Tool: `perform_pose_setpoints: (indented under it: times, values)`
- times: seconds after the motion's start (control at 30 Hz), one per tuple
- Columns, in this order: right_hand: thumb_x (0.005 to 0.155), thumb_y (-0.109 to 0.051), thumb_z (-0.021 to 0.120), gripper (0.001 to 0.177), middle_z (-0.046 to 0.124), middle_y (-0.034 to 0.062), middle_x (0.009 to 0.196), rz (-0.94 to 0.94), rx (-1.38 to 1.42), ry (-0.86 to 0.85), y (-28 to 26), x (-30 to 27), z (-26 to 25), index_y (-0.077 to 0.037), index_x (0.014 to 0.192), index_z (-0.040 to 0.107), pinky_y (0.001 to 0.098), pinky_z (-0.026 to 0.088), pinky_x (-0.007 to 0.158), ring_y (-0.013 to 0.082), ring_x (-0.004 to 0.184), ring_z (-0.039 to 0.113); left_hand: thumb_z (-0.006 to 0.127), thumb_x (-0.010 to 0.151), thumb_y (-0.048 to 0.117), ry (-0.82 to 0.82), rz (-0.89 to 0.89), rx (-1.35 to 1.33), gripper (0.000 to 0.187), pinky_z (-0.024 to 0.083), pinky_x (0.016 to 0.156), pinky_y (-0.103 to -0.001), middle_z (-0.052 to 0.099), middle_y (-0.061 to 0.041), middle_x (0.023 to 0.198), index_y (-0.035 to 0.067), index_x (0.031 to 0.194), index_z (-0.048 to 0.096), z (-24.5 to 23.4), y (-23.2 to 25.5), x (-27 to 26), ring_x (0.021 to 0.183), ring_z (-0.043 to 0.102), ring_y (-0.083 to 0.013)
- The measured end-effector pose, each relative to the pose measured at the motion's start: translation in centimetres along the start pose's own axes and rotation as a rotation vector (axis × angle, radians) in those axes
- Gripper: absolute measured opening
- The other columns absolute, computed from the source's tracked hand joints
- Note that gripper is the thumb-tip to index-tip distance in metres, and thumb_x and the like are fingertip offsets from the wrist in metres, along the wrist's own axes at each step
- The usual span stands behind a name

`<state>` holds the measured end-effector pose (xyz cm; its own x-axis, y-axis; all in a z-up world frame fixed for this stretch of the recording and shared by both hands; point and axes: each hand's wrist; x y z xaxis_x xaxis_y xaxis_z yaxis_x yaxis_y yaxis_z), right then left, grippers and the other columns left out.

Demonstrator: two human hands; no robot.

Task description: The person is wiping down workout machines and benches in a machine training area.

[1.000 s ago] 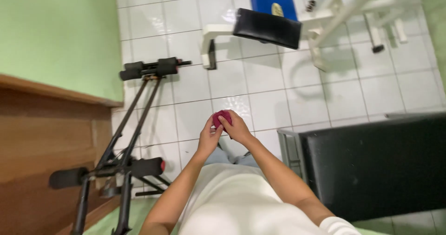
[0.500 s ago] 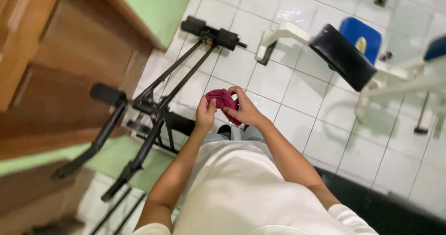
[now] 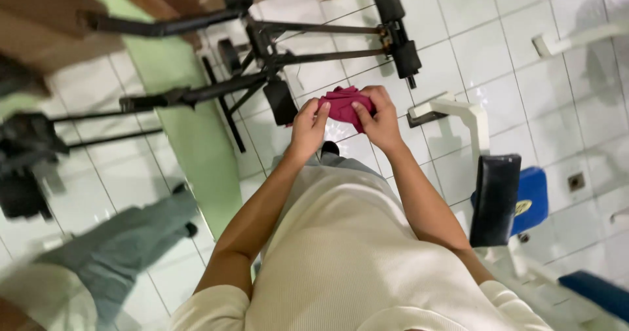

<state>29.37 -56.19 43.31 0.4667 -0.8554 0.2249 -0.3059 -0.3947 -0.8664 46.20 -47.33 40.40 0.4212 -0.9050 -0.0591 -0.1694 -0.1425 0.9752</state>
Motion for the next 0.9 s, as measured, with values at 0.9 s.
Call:
perform_pose_setpoints:
  times: [0.9]
  values:
    - [0.109,-0.02,0.047,0.028,0.065,0.0061,0.113,0.092,0.309,-0.417,-8.4,9.0,25.6,-0.008,0.134,0.052,0.0295,0.049,0.09,0.0155,0.096,0.059,0.064,0.093,-0.009,0.831,0.017,-0.197,0.044,0.048,0.073,-0.023,0.056,-0.001,0.092,0.009,0.132,0.056,-21.4,-4.2,-5.8,0.079,0.053,-0.0107]
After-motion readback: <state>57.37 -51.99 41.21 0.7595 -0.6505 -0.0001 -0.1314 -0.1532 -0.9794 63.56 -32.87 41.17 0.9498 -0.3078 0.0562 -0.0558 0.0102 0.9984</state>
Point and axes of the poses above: each hand's wrist, its own x-axis towards the middle knuckle, its own z-axis out of the palm, y = z × x
